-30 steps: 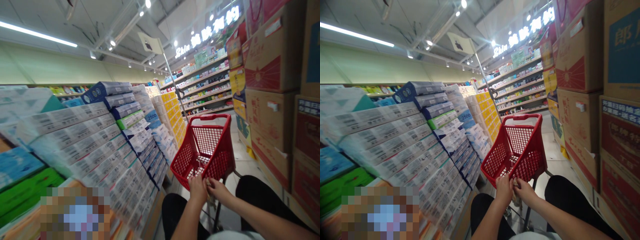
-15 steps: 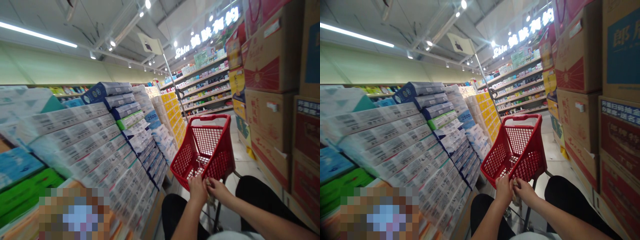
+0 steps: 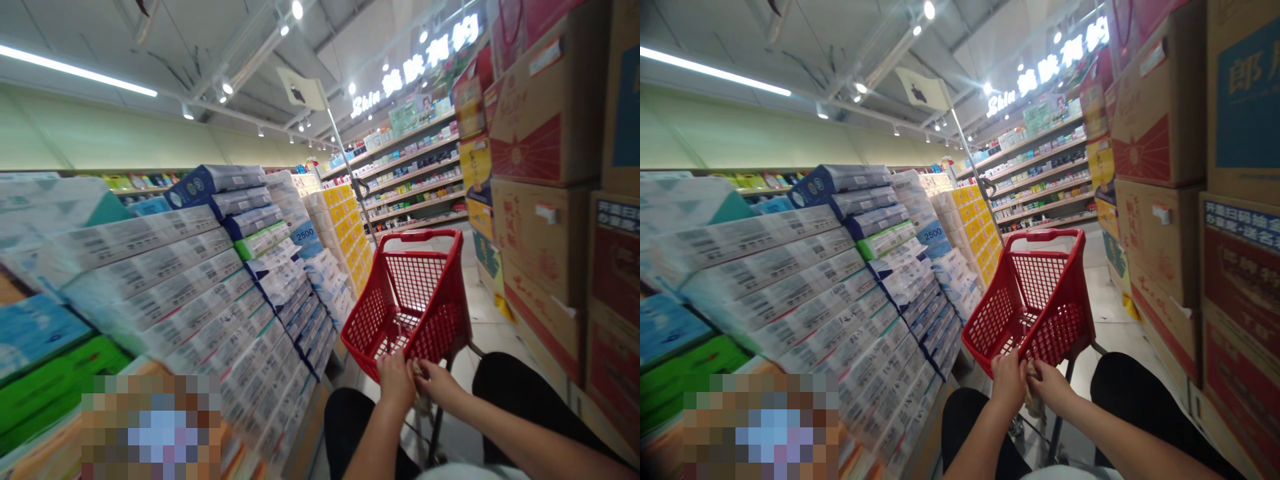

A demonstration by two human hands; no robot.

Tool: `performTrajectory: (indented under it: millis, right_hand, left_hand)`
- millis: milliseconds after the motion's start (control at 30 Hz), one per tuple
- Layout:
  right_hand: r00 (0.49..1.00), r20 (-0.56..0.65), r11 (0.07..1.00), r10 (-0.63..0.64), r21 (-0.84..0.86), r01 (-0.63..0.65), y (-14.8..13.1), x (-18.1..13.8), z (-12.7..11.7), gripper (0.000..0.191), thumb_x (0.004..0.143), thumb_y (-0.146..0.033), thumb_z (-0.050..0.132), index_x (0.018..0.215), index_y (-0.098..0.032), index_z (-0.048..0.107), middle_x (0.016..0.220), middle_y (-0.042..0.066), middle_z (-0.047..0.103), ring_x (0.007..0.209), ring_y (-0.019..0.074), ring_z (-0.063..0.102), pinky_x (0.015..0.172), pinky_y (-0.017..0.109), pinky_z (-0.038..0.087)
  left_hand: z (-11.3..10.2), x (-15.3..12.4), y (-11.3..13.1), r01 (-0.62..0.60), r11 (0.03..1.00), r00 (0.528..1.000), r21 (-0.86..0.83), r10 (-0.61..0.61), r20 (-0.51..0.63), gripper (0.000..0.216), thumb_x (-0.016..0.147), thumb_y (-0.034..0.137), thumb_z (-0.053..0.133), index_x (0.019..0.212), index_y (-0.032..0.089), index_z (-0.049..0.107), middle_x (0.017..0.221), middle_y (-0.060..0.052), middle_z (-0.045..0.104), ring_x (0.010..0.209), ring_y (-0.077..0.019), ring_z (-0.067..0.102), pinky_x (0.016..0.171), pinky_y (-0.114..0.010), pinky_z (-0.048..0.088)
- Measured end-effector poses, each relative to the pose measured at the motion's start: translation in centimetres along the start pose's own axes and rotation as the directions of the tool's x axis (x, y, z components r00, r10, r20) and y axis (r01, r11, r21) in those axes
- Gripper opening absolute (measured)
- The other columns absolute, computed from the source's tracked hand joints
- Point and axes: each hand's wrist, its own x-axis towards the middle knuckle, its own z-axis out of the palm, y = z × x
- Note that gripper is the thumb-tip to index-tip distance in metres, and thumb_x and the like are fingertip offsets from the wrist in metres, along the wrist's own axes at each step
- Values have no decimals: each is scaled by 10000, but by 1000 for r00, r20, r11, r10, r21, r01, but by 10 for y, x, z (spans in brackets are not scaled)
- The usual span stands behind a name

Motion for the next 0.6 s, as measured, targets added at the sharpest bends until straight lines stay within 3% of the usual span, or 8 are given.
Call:
performTrajectory:
  millis: [167,600]
  right_hand:
    - [999,-35,1000,-10,3,10,0,0,1,199,723,-319,496,862,-215,593,865,45,714,829,223,643,739,296,463]
    - [1000,-10,999,20,27,-20,-3,-2,1,137,721,-312,488,781,-216,566,785,31,696,753,202,629,673,275,454]
  left_hand:
    - [-4,-1,3,10,1000,1000,20,-10,21,377,916,265,359,1234,185,545,1142,-89,637,1089,-229,528,1031,-384,249]
    - [0,0,2,16,1000,1000,0,-16,2,400,919,273,356,1259,157,534,1159,-91,634,1103,-235,520,1053,-385,230]
